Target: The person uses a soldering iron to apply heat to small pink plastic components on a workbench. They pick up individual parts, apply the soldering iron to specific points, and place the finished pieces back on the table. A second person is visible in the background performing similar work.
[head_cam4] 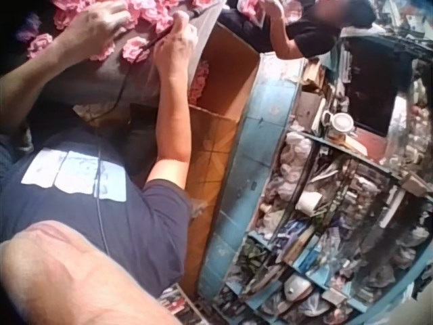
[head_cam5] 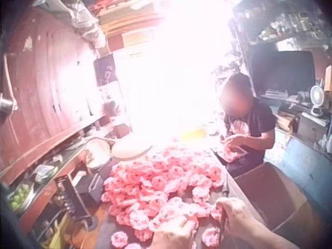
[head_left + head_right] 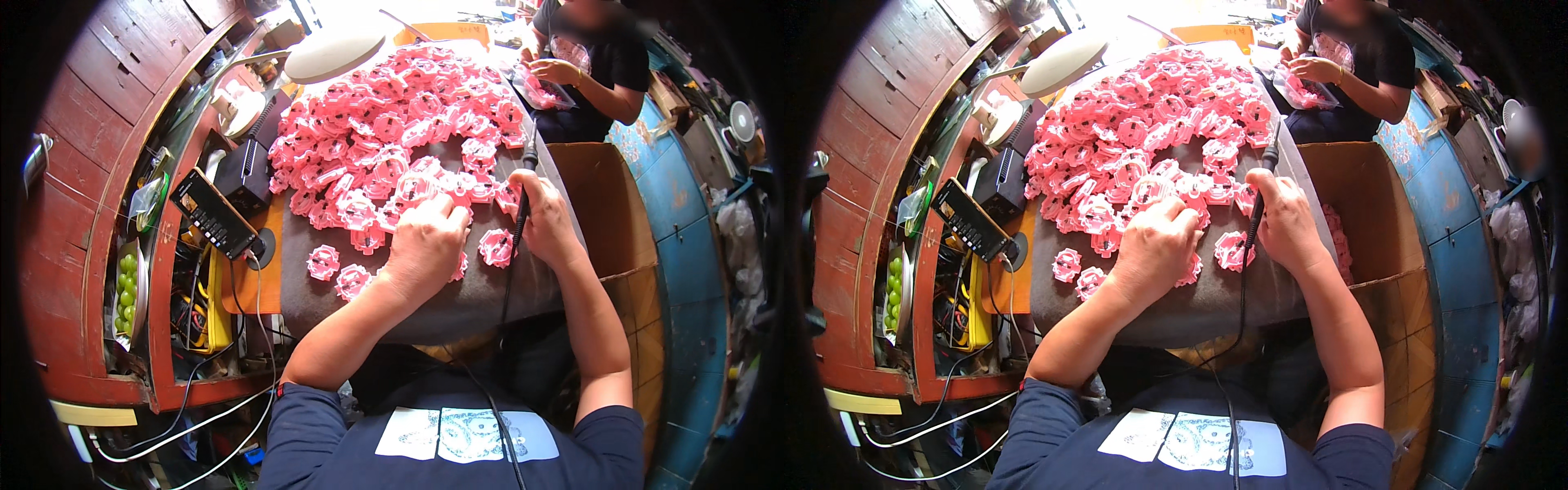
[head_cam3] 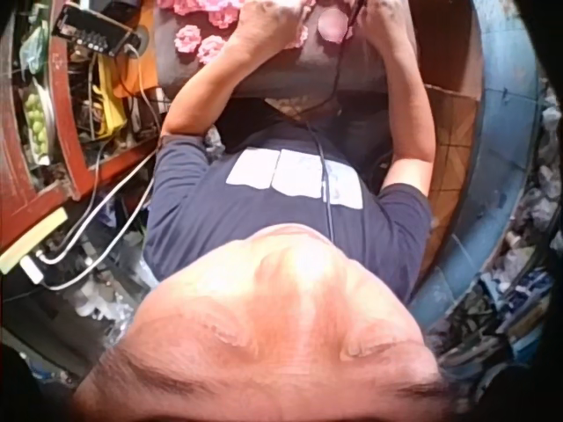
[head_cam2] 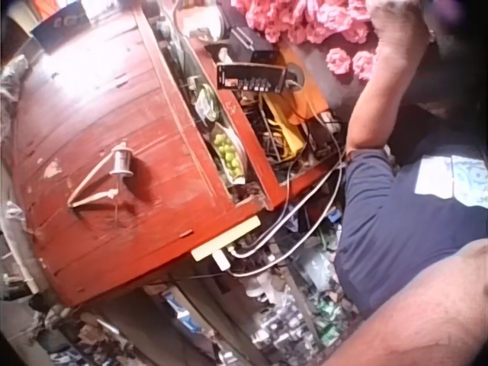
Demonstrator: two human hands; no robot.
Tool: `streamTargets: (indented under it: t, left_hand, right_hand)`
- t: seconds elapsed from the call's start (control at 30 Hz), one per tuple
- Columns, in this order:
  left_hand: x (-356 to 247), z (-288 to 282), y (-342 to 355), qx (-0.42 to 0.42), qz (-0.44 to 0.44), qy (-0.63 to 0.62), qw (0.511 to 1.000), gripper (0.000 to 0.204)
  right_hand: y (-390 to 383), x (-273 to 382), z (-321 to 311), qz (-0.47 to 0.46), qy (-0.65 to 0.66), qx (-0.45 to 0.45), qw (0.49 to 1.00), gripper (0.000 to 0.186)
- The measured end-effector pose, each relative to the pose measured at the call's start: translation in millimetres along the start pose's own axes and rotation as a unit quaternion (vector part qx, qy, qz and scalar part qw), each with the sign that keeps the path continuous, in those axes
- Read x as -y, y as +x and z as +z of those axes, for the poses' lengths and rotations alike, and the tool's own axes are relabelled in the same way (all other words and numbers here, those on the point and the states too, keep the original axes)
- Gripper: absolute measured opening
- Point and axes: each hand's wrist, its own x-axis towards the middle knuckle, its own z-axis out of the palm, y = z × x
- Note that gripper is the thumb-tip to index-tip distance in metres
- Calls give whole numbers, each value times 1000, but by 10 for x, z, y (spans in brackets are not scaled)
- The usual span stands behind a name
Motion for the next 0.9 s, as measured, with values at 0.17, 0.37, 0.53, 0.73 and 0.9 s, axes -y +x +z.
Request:
streamTargets:
  t: [0.17, 0.37, 0.53, 0.73, 0.9]
  left_hand:
    - [30, 41, -26, 25, 8, -31, 999, 14]
    - [14, -3, -6, 17, 31, -53, 998, 18]
    - [-23, -53, 19, 14, 13, -44, 999, 19]
    - [-52, -7, 87, 41, 22, -64, 997, 16]
    - [-132, 153, 144, 63, 80, -65, 993, 17]
  right_hand:
    - [-152, 80, -53, 22, 24, -7, 999, 41]
    - [-316, 175, -97, -4, 49, -25, 998, 53]
    - [-452, 276, -151, -6, 27, -22, 999, 57]
    - [-610, 350, -151, 5, -17, -45, 999, 57]
    - [-616, 393, -116, 20, -27, -64, 997, 57]
